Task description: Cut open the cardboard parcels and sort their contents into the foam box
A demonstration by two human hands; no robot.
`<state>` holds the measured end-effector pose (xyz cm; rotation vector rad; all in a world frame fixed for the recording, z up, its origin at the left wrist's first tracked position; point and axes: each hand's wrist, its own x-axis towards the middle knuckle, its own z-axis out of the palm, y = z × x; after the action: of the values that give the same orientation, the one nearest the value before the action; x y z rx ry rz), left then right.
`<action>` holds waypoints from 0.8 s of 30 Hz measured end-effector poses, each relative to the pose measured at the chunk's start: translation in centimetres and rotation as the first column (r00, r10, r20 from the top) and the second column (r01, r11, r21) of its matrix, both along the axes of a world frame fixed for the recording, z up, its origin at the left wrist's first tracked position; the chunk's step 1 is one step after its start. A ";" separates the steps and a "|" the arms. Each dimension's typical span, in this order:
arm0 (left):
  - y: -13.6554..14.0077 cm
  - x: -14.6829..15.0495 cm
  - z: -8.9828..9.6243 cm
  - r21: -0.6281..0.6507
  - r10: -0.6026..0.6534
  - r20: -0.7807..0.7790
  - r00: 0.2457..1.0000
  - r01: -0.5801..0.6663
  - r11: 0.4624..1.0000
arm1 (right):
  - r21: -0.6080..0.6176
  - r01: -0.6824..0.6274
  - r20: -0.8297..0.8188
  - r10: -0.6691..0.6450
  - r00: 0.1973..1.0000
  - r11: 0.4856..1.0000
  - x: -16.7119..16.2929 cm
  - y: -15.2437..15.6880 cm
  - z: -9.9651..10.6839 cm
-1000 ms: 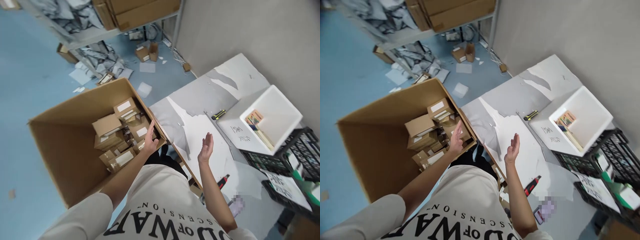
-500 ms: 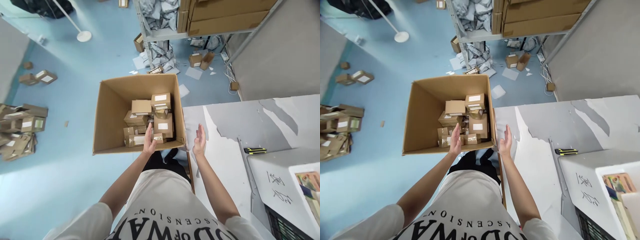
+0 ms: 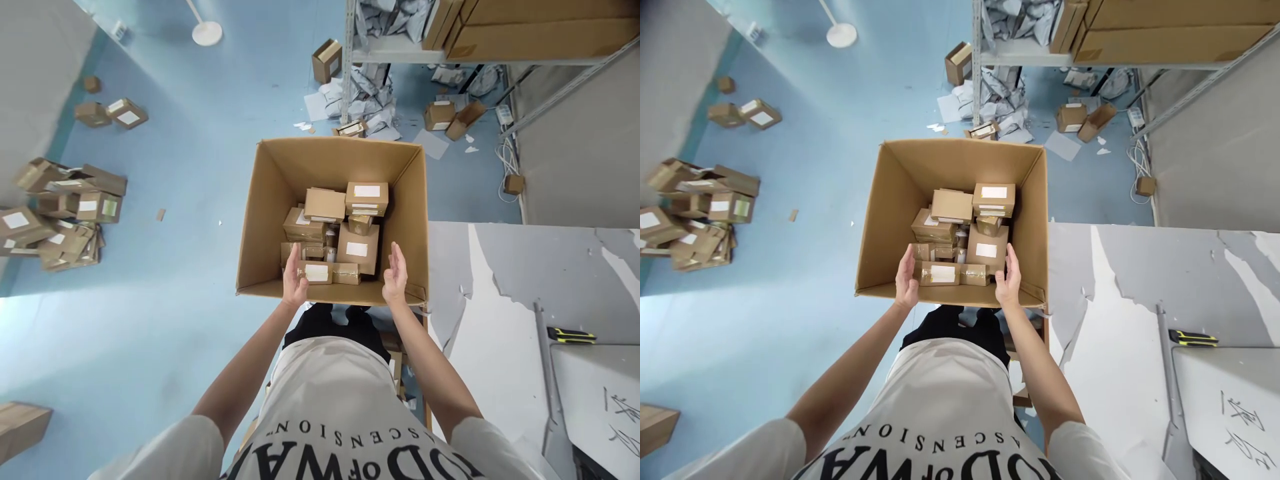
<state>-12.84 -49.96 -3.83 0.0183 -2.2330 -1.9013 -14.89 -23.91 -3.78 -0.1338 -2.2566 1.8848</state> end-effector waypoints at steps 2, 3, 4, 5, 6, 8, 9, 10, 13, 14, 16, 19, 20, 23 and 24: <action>-2.2 -0.2 -0.4 -0.015 0.019 0.025 1.000 -0.018 1.000 | 0.014 -0.009 0.039 0.008 0.999 1.000 -0.3 -2.1 -0.4; -3.2 -0.3 -0.7 -0.020 0.034 0.037 0.999 -0.033 0.999 | 0.017 -0.017 0.054 0.016 0.998 1.000 -0.4 -2.9 -0.7; -3.9 -0.4 -1.0 -0.023 0.047 0.050 0.998 -0.045 0.999 | 0.019 -0.026 0.065 0.025 0.998 0.999 -0.6 -3.6 -0.9; -4.6 -0.5 -1.3 -0.026 0.057 0.060 0.997 -0.056 0.998 | 0.022 -0.038 0.074 0.037 0.997 0.999 -0.7 -4.1 -1.2; -5.1 -0.5 -1.6 -0.030 0.065 0.071 0.995 -0.063 0.998 | 0.026 -0.052 0.083 0.049 0.995 0.998 -0.9 -4.5 -1.5; -5.8 -0.5 -2.3 -0.038 0.073 0.093 0.993 -0.070 0.997 | 0.036 -0.070 0.101 0.066 0.993 0.997 -1.2 -5.0 -2.2; -6.1 -0.5 -2.6 -0.041 0.077 0.100 0.992 -0.073 0.996 | 0.039 -0.076 0.109 0.071 0.992 0.996 -1.4 -5.2 -2.7; -6.3 -0.5 -3.0 -0.044 0.079 0.108 0.991 -0.074 0.996 | 0.042 -0.083 0.114 0.078 0.990 0.996 -1.7 -5.3 -3.1; -6.7 -0.4 -4.6 -0.052 0.072 0.130 0.989 -0.065 0.996 | 0.050 -0.123 0.116 0.116 0.986 0.991 -2.7 -5.3 -5.0; -6.9 -0.5 -5.3 -0.056 0.065 0.147 0.987 -0.057 0.997 | 0.050 -0.140 0.124 0.133 0.983 0.989 -3.1 -5.3 -5.9; -7.3 -0.8 -7.1 -0.064 0.060 0.231 0.971 -0.047 0.997 | 0.037 -0.173 0.174 0.164 0.971 0.984 -4.1 -5.3 -7.9; -8.1 -1.7 -10.5 -0.051 0.098 0.507 0.857 -0.084 0.995 | -0.035 -0.228 0.317 0.227 0.921 0.973 -5.6 -5.3 -12.1; -8.4 -2.1 -11.8 -0.043 0.110 0.600 0.792 -0.105 0.994 | -0.073 -0.246 0.383 0.255 0.888 0.967 -6.0 -5.4 -13.7; -9.3 -3.3 -16.1 -0.034 0.118 0.777 0.619 -0.145 0.989 | -0.173 -0.288 0.626 0.331 0.706 0.942 -6.4 -5.7 -19.0; -9.5 -3.6 -17.6 -0.042 0.119 0.794 0.596 -0.141 0.989 | -0.189 -0.286 0.666 0.337 0.665 0.939 -6.3 -5.8 -20.7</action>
<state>-16.44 -59.46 -21.42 1.2535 -2.5755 -2.0731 -21.18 -29.74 -24.51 -0.5959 -2.8347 2.3953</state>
